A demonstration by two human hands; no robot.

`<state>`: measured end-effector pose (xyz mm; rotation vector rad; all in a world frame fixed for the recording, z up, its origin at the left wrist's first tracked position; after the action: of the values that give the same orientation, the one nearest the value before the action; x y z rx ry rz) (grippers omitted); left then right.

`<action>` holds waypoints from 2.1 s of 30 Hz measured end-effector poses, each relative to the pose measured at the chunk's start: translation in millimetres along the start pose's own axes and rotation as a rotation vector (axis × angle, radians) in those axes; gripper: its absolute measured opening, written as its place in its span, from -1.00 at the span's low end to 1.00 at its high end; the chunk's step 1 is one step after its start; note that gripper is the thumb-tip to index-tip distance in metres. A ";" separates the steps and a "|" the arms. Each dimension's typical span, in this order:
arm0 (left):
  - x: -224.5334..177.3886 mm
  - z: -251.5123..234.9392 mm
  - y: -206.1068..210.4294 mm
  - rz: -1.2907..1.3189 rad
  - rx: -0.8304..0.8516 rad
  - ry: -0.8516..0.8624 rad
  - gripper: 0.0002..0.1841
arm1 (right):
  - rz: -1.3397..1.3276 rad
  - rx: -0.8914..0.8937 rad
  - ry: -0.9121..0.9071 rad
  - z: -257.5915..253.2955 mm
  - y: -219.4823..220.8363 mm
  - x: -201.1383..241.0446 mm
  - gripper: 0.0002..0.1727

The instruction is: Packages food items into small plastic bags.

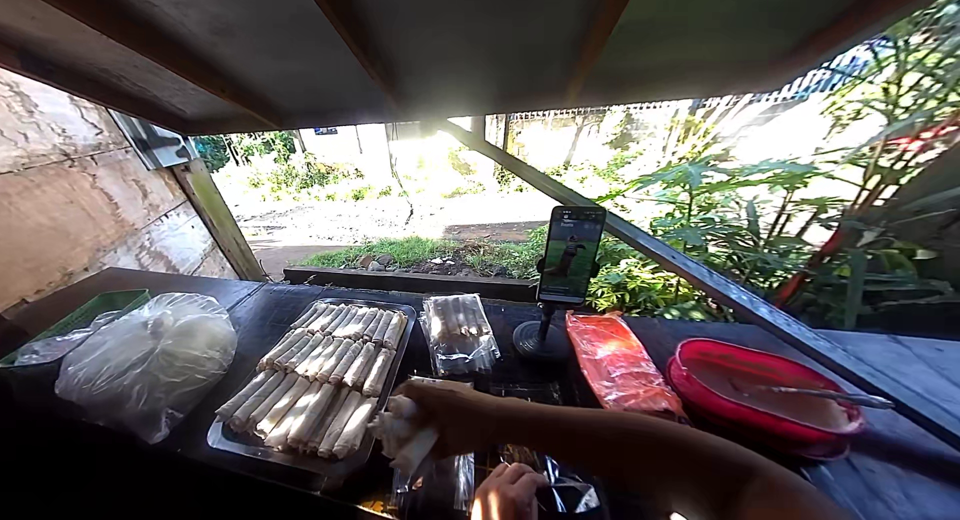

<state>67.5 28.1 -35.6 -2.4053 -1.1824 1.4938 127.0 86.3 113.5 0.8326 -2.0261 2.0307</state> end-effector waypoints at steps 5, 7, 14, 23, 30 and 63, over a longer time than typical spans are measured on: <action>-13.8 5.0 -5.7 -0.099 -0.048 -0.245 -0.80 | -0.715 -0.095 0.508 118.2 19.1 -11.1 -0.51; -15.6 1.6 -8.1 -0.096 -0.040 -0.197 -0.84 | -0.953 -0.230 0.706 154.6 37.0 -12.1 -0.46; -5.1 0.5 3.1 -0.198 -0.186 -0.068 -0.79 | -1.204 -0.442 0.947 191.6 90.3 -17.3 -0.35; -14.3 -0.5 -3.5 -0.005 -0.227 -0.235 -0.62 | -1.022 -0.421 0.979 186.6 90.3 -28.9 -0.22; -31.8 -14.0 -5.5 -0.102 -0.240 -0.173 -0.59 | -0.973 -0.527 1.056 197.8 97.0 -40.1 -0.18; -52.8 -24.7 0.5 -0.018 -0.202 -0.144 -0.54 | -0.622 -0.301 0.980 198.9 81.4 -40.8 -0.13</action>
<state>75.2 1.8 16.0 -2.4364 -1.4458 1.6405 176.1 -99.4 9.0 0.2395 -1.2387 1.3128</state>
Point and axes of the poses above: each hand's wrist, its own z-axis away from the middle knuckle, its own y-axis out of the palm, x = y × z, the point moved 3 cm from there along -z, towards the middle knuckle, and after that the axes turned 15 degrees about z, right-handed, at the moved point
